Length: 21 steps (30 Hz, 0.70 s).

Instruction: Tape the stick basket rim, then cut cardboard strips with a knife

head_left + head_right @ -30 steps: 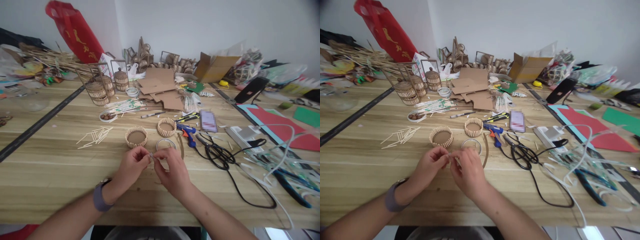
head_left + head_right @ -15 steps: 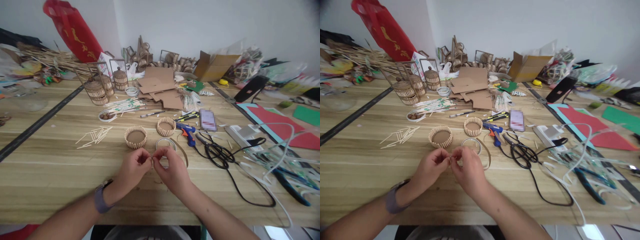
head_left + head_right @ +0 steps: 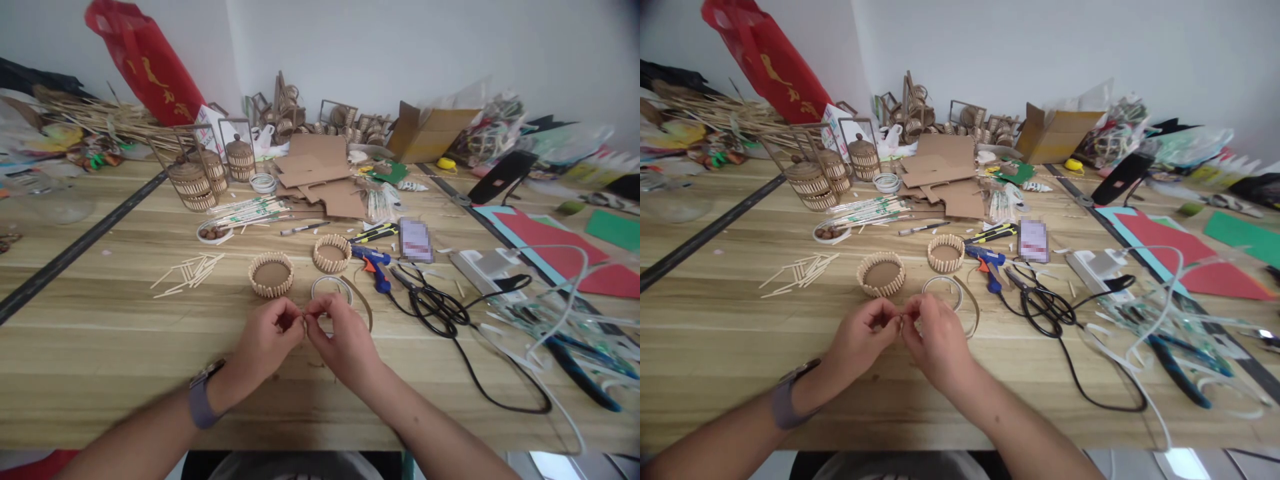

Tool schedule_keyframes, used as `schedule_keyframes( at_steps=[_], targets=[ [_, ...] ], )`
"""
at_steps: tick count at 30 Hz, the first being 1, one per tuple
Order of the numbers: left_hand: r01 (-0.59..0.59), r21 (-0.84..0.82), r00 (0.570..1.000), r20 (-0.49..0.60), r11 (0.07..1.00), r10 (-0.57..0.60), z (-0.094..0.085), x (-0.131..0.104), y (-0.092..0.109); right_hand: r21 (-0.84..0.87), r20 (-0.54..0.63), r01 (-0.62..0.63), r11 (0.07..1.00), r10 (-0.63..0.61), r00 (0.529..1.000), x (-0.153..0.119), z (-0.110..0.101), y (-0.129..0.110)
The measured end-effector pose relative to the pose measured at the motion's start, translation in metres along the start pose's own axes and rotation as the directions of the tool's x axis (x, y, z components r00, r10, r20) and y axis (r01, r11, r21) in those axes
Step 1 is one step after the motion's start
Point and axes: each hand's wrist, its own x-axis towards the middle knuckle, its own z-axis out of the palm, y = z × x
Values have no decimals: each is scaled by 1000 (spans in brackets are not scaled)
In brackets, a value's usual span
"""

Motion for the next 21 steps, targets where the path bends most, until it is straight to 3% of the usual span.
schedule_keyframes(
  at_steps=[21],
  targets=[
    [-12, -8, 1000, -3, 1000, 12, -2, -1, 4, 334, 128, -259, 907, 228, 965, 6, -3, 0]
  ],
)
